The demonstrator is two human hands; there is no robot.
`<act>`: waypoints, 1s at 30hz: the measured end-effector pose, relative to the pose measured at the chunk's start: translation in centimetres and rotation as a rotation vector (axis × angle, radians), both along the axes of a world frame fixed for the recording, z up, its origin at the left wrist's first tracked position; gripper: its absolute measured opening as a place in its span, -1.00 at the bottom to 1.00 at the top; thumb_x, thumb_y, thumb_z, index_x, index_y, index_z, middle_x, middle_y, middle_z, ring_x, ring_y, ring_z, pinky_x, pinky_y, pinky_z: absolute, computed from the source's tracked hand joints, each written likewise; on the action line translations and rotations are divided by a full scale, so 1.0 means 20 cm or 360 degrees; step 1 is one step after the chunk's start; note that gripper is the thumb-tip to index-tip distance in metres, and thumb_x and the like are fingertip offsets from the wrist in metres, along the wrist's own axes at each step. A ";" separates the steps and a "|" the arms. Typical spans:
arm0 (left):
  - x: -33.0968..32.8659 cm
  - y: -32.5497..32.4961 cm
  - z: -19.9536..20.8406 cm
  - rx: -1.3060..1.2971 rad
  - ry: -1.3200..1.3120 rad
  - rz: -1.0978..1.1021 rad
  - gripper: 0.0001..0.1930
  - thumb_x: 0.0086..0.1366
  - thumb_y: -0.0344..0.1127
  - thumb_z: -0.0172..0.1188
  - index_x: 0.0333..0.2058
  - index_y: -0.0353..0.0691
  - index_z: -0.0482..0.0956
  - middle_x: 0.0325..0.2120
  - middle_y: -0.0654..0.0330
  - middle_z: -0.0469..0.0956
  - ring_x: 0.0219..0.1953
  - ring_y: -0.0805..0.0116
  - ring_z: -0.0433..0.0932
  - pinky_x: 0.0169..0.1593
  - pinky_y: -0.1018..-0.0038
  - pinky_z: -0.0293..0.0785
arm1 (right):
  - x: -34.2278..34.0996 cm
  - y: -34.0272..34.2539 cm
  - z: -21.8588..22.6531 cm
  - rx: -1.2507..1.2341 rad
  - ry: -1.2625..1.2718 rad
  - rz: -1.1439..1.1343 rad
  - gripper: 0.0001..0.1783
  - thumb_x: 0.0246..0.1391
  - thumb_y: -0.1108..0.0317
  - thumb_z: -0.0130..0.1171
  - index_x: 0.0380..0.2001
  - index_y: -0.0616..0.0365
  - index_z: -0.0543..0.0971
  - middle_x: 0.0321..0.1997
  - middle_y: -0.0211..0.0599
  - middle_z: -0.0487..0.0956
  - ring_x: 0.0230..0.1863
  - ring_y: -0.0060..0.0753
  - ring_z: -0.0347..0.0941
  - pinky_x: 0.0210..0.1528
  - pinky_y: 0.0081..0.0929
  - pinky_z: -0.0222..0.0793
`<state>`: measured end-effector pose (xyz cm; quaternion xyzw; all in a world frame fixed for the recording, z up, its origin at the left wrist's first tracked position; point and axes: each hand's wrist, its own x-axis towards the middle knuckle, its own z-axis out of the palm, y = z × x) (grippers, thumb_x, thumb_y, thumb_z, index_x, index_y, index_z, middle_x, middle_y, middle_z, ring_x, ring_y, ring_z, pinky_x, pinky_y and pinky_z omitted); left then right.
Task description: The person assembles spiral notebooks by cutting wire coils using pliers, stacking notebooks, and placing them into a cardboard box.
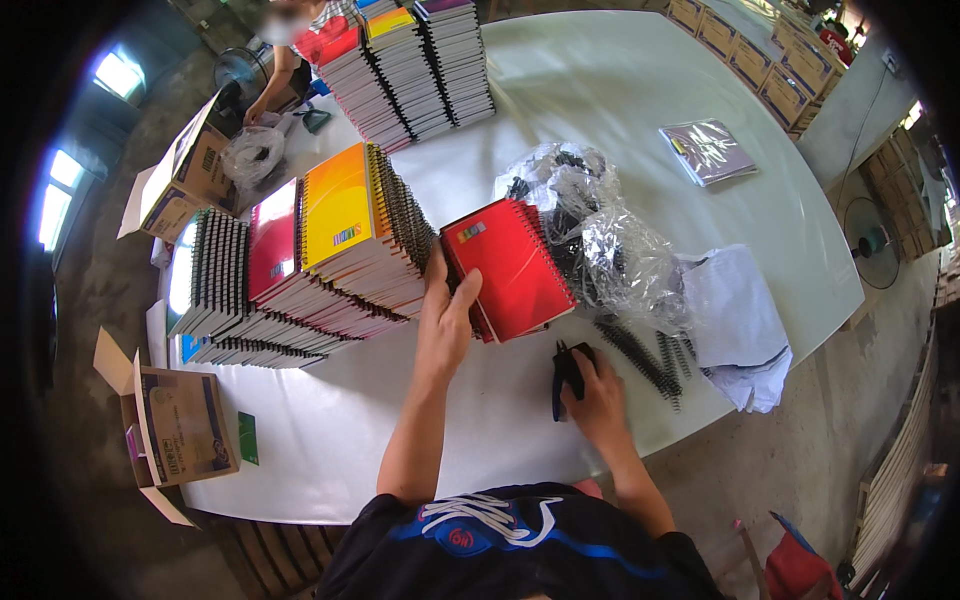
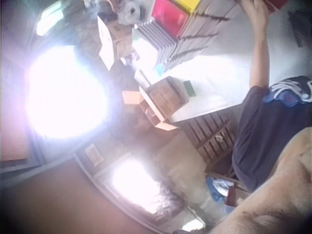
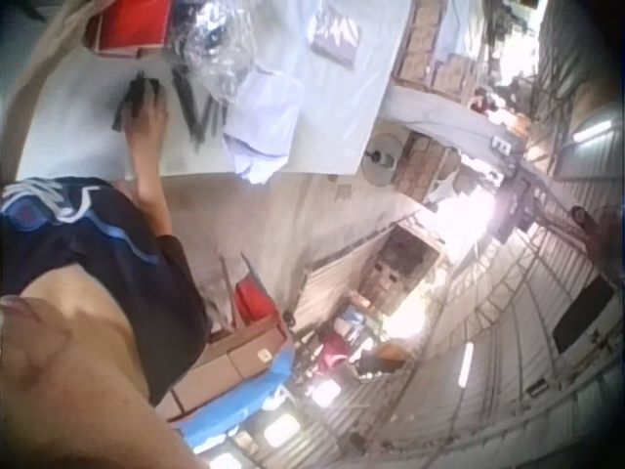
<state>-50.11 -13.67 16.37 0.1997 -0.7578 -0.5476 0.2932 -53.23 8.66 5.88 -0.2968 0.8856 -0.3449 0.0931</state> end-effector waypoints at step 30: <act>0.19 0.12 -0.90 -0.0702 -0.0883 0.0270 -0.17 -0.01 -0.11 0.33 0.21 -0.28 0.17 0.00 0.02 0.43 -0.05 0.02 0.40 0.00 0.17 0.30 | -0.57 -0.45 -0.26 -0.1125 -0.1033 0.0256 -0.15 0.15 0.00 0.07 0.32 0.22 -0.02 0.37 -0.10 0.08 0.30 -0.22 0.15 0.25 -0.25 0.17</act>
